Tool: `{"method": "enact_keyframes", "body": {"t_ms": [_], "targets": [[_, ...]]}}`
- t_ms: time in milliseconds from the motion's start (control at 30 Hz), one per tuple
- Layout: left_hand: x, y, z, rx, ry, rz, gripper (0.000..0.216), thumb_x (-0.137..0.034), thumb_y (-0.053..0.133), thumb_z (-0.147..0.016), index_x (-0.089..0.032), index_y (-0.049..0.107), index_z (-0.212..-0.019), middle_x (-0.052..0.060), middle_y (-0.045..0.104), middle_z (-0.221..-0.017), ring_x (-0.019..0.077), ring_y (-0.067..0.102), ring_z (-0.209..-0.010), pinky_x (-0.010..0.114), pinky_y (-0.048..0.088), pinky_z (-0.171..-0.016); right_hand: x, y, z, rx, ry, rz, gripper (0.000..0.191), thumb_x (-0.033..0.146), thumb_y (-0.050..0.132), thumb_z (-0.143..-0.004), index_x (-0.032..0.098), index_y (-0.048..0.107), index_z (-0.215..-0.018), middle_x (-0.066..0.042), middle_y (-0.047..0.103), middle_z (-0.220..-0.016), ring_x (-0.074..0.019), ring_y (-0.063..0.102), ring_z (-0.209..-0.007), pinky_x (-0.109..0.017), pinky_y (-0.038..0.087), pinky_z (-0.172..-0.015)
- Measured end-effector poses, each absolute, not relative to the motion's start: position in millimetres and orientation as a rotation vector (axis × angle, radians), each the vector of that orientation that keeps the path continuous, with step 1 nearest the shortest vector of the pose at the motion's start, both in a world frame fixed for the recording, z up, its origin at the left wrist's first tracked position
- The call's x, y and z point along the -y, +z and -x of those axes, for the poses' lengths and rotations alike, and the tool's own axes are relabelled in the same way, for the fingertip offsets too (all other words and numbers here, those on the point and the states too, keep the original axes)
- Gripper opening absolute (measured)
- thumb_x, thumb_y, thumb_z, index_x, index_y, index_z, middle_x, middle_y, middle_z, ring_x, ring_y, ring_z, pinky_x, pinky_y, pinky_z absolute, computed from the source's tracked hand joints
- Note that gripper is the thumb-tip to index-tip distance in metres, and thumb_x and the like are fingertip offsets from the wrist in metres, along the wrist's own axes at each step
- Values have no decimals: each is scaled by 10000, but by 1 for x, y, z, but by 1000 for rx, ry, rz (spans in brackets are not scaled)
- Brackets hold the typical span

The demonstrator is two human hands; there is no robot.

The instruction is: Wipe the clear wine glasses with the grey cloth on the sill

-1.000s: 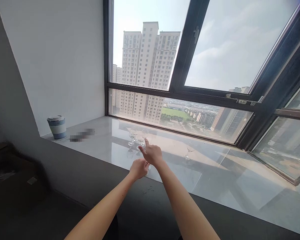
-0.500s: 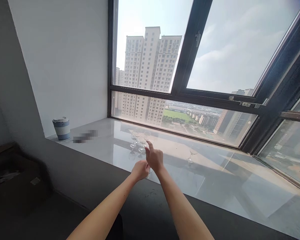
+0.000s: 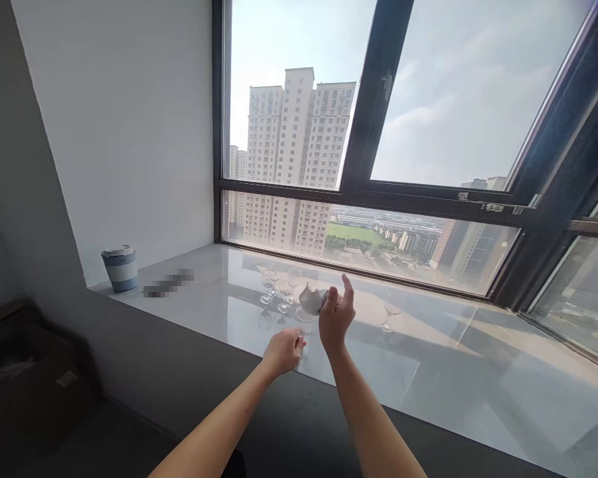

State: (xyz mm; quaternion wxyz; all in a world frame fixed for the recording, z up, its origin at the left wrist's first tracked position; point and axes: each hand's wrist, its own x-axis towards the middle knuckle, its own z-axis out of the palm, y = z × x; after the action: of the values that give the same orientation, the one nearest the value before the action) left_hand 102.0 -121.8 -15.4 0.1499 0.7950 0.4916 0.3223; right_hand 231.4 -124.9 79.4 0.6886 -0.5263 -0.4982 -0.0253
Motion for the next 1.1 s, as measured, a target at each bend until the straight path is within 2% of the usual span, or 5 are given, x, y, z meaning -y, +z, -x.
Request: {"method": "enact_keyframes", "body": {"t_ms": [200, 500, 667, 867, 1100], "targets": [[99, -21, -98, -1187, 1165, -1856, 308, -394, 509, -841, -165, 567, -644, 24, 576, -675, 128, 500, -626, 240, 326, -595, 124, 65, -246, 861, 85, 1360, 648, 578, 261, -947, 110, 472, -1342, -60, 647, -718, -203, 598, -654, -274, 411, -623], [89, -22, -79, -995, 1400, -1431, 385, -524, 634, -726, -157, 551, -643, -32, 478, -558, 87, 409, -536, 224, 309, -535, 126, -6, -191, 1111, 491, 1547, 641, 503, 334, -919, 76, 381, -1394, -152, 714, -916, -312, 659, -900, -342, 432, -715], [86, -26, -77, -1163, 1431, -1420, 441, -553, 608, -739, -175, 472, -555, -55, 380, -507, 72, 312, -495, 224, 233, -491, 141, 11, -192, 1325, 339, 1476, 625, 464, 382, -919, 109, 342, -1431, -108, 713, -878, -268, 666, -795, -298, 424, -649], [89, -25, -79, -1131, 1408, -1484, 373, -500, 576, -788, -172, 523, -621, -55, 373, -531, 81, 306, -509, 226, 228, -499, 190, 35, -221, 1585, 130, 1286, 360, 417, 454, -910, 191, 612, -1143, -14, 678, -737, -141, 596, -573, -220, 391, -560], [87, -24, -81, -1157, 1423, -1552, 378, -468, 582, -767, -179, 480, -545, -45, 377, -527, 87, 322, -523, 230, 251, -513, 277, 89, -231, 1837, -113, 814, 302, 257, 538, -864, 181, 562, -1156, -5, 652, -686, -106, 524, -495, -217, 391, -517]]}}
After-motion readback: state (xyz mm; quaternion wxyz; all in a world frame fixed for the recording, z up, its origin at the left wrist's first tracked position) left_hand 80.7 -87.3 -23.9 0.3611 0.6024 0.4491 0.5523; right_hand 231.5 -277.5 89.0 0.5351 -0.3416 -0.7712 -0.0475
